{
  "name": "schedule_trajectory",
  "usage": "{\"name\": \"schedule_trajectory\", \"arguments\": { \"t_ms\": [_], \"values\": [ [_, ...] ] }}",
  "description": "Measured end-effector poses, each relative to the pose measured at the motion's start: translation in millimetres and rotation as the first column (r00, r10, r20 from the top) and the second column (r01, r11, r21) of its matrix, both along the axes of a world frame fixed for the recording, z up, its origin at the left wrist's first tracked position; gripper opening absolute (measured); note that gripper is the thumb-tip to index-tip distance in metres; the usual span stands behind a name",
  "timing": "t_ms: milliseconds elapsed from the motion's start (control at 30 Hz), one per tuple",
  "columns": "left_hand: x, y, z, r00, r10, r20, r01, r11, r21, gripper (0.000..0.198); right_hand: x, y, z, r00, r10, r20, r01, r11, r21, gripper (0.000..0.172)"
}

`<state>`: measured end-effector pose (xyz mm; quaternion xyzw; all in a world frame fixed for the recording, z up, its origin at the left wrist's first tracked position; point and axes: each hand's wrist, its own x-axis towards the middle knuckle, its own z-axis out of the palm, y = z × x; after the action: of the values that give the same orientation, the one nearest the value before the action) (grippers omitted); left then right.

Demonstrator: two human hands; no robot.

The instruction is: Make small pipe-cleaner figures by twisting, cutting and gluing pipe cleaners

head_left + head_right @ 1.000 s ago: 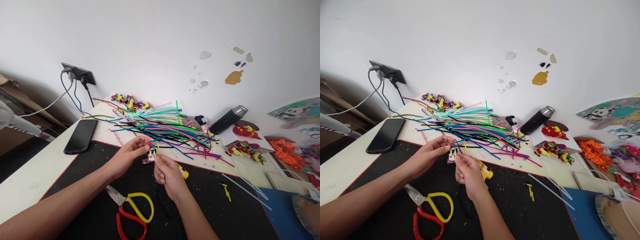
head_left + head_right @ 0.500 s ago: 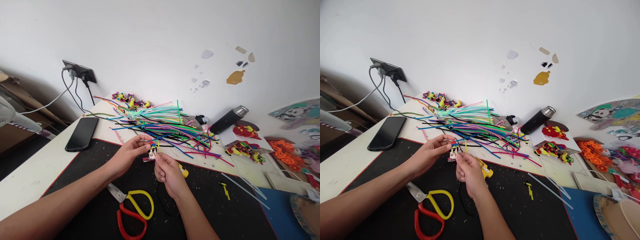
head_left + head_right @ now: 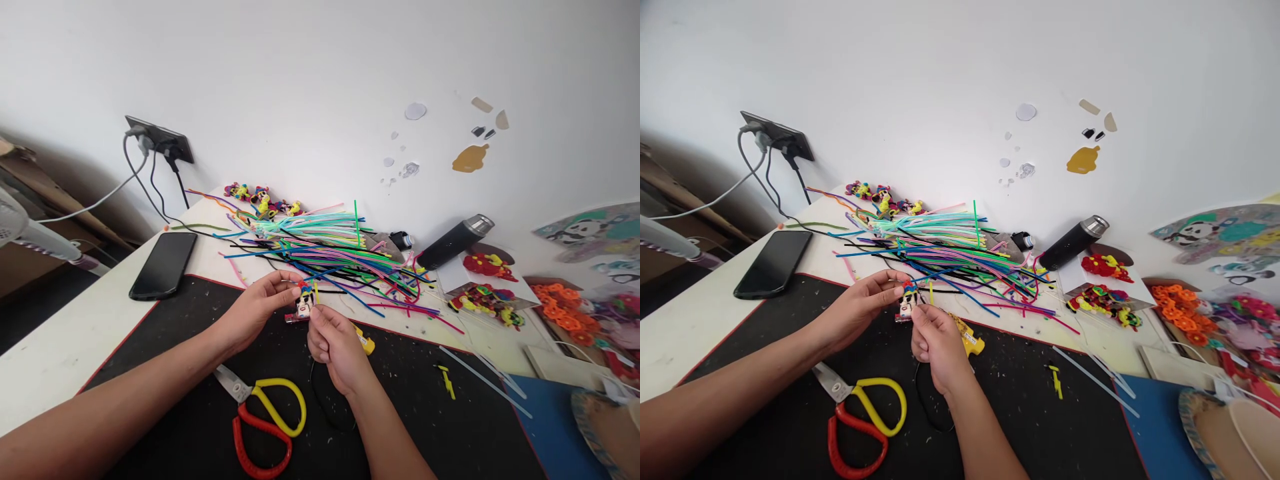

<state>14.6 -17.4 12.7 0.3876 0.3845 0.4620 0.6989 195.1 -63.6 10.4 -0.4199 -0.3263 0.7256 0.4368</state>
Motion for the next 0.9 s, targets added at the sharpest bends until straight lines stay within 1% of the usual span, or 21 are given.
{"name": "schedule_trajectory", "arguments": {
  "t_ms": [133,300,400,467,567,667,767,900],
  "values": [
    [0,0,0.9,1.0,-0.005,0.003,0.005,1.0,-0.01,0.043,-1,0,-0.4,1.0,-0.011,0.001,0.011,1.0,0.003,0.051],
    [0,0,3.0,1.0,0.0,0.001,0.0,1.0,-0.005,0.041,-2,1,1.4,1.0,-0.014,0.001,0.014,1.0,-0.006,0.053],
    [0,0,1.0,1.0,0.024,0.013,-0.024,1.0,-0.018,0.039,-2,1,1.8,1.0,-0.015,-0.01,0.015,1.0,-0.014,0.052],
    [0,1,-2.6,0.998,0.031,0.055,-0.028,0.998,-0.051,0.043,-1,1,1.6,0.999,-0.014,-0.03,0.013,1.0,-0.014,0.051],
    [0,2,-9.6,0.989,0.002,0.146,0.018,0.991,-0.134,0.048,0,1,1.8,0.997,-0.004,-0.078,0.002,1.0,-0.02,0.049],
    [1,1,-15.4,0.972,-0.051,0.227,0.097,0.975,-0.199,0.039,1,2,3.5,0.991,-0.008,-0.136,0.003,0.999,-0.034,0.049],
    [4,-2,-17.9,0.949,-0.093,0.302,0.16,0.966,-0.203,0.031,2,3,5.6,0.983,-0.013,-0.182,0.006,0.999,-0.039,0.049],
    [5,-5,-16.7,0.922,-0.137,0.362,0.212,0.961,-0.177,0.034,3,4,5.2,0.975,-0.017,-0.223,0.007,0.999,-0.044,0.049]
  ]
}}
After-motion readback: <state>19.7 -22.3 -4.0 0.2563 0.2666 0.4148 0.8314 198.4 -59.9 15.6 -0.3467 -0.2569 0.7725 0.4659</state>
